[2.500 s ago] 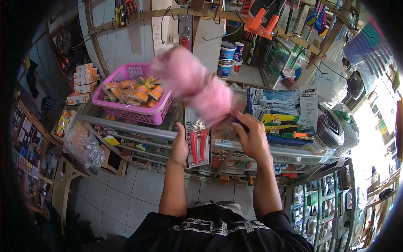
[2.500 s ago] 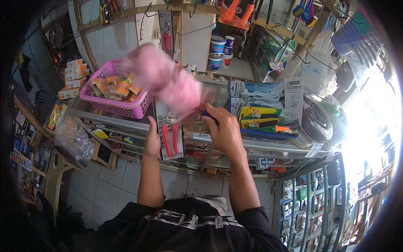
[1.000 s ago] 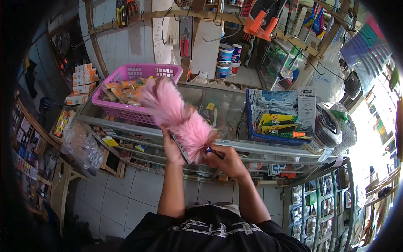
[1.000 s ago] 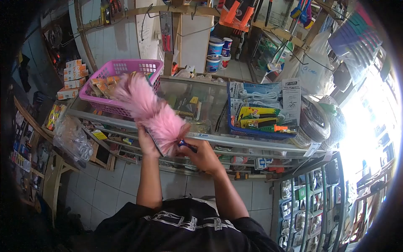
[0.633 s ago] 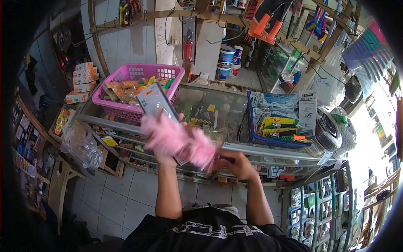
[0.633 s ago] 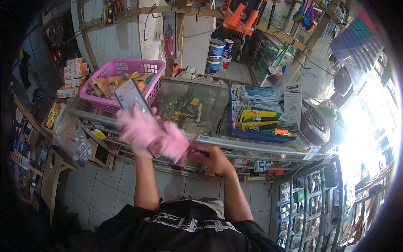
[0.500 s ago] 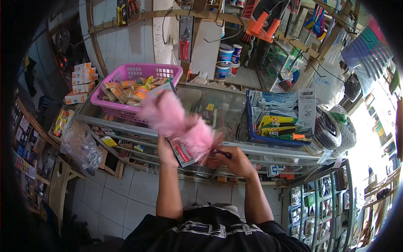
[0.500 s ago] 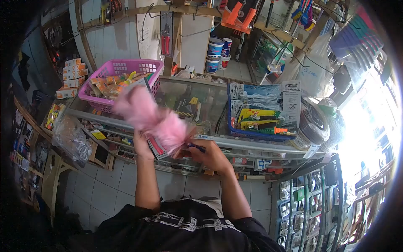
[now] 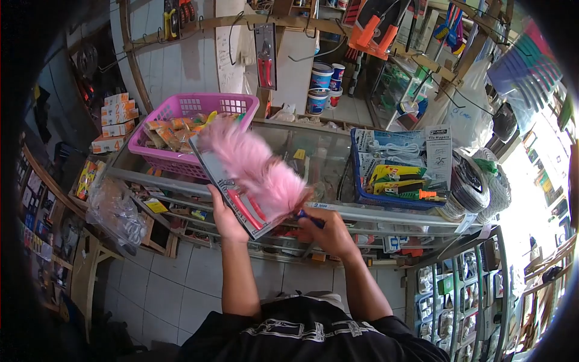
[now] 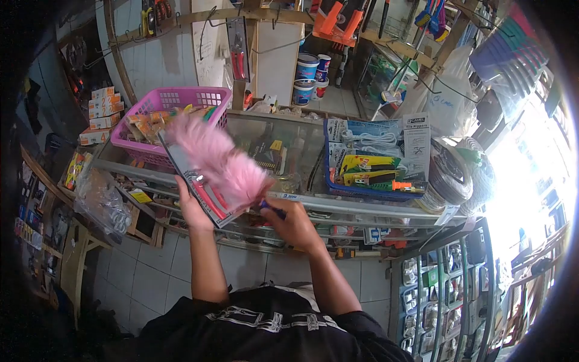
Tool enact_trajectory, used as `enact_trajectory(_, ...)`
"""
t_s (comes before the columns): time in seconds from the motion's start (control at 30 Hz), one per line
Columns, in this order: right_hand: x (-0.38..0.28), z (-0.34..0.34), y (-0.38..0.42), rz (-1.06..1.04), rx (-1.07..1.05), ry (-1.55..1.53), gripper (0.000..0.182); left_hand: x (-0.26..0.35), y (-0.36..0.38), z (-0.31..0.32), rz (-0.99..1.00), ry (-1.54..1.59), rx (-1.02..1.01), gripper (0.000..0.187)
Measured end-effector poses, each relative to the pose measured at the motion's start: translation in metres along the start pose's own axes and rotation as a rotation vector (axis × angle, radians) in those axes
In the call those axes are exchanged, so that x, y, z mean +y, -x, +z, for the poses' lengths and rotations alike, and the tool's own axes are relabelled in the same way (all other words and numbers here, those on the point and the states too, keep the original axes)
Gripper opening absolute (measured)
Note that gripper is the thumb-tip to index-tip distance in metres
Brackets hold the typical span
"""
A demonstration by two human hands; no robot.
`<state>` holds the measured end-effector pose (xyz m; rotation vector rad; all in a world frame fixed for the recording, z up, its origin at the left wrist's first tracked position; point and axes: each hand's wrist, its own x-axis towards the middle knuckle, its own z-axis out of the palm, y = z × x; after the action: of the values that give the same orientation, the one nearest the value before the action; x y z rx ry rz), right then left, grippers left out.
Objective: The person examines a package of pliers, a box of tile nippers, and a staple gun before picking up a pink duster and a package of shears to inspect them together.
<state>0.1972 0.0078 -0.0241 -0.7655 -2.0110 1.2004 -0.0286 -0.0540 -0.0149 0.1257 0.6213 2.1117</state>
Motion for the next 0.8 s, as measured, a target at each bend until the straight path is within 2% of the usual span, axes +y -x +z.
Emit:
enact_trajectory(0.03,-0.002,-0.003,0.000,-0.029,-0.052,0.030,0.028,-0.004,-0.004,-0.010,0.074,-0.054,-0.333,0.071)
enact_trajectory(0.1,-0.013,-0.013,-0.002,-0.091,-0.153,0.085,0.030,0.004,-0.034,-0.018,-0.389,0.273,-0.495,0.070)
enact_trajectory(0.13,-0.018,-0.010,-0.005,-0.109,-0.046,0.104,0.030,0.011,-0.042,-0.012,-0.633,0.395,-0.516,0.070)
enact_trajectory(0.2,-0.029,-0.003,-0.010,-0.142,0.170,0.145,0.032,-0.011,0.005,0.000,-0.203,0.309,-0.604,0.062)
enact_trajectory(0.23,-0.033,-0.006,-0.010,-0.157,0.098,0.154,0.032,-0.021,-0.008,-0.014,-0.090,0.168,-0.364,0.056)
enact_trajectory(0.3,-0.039,-0.012,-0.009,-0.190,-0.046,0.171,0.032,-0.029,-0.029,-0.028,-0.656,1.143,-0.390,0.059)
enact_trajectory(0.4,-0.045,-0.023,-0.004,0.124,-0.050,0.149,0.031,-0.039,-0.035,-0.034,-0.687,1.138,-0.548,0.070)
enact_trajectory(0.47,-0.037,-0.032,0.010,0.019,-0.040,0.068,0.029,-0.023,-0.016,-0.026,-0.144,0.143,-0.437,0.069)
enact_trajectory(0.5,-0.031,-0.035,0.017,-0.033,-0.039,0.026,0.028,-0.021,-0.006,-0.009,-0.165,0.144,-0.382,0.074)
enact_trajectory(0.53,-0.021,-0.037,0.019,-0.021,-0.009,0.037,0.027,-0.022,-0.028,-0.020,-0.397,0.323,-0.710,0.078)
enact_trajectory(0.57,-0.009,-0.038,0.021,-0.005,0.024,0.045,0.027,-0.033,-0.033,-0.036,-0.258,0.199,-0.539,0.078)
enact_trajectory(0.6,-0.008,-0.035,0.023,0.014,0.062,0.048,0.027,-0.032,-0.021,-0.025,-0.127,0.070,-0.365,0.078)
enact_trajectory(0.63,-0.009,-0.031,0.024,0.021,0.198,0.192,0.029,-0.031,-0.021,-0.031,-0.145,0.134,-0.399,0.072)
enact_trajectory(0.67,-0.015,-0.033,0.027,0.062,0.117,0.142,0.029,-0.039,-0.041,-0.057,-0.257,0.322,-0.800,0.061)
enact_trajectory(0.73,-0.028,-0.041,0.026,0.130,-0.041,0.044,0.031,-0.038,-0.010,-0.010,-0.169,0.061,-0.436,0.051)
enact_trajectory(0.77,-0.021,-0.042,0.023,-0.027,-0.009,0.144,0.033,-0.040,-0.011,-0.010,-0.179,0.087,-0.408,0.050)
enact_trajectory(0.8,-0.016,-0.039,0.022,-0.007,0.085,0.143,0.033,-0.043,-0.014,-0.012,-0.190,0.114,-0.381,0.050)
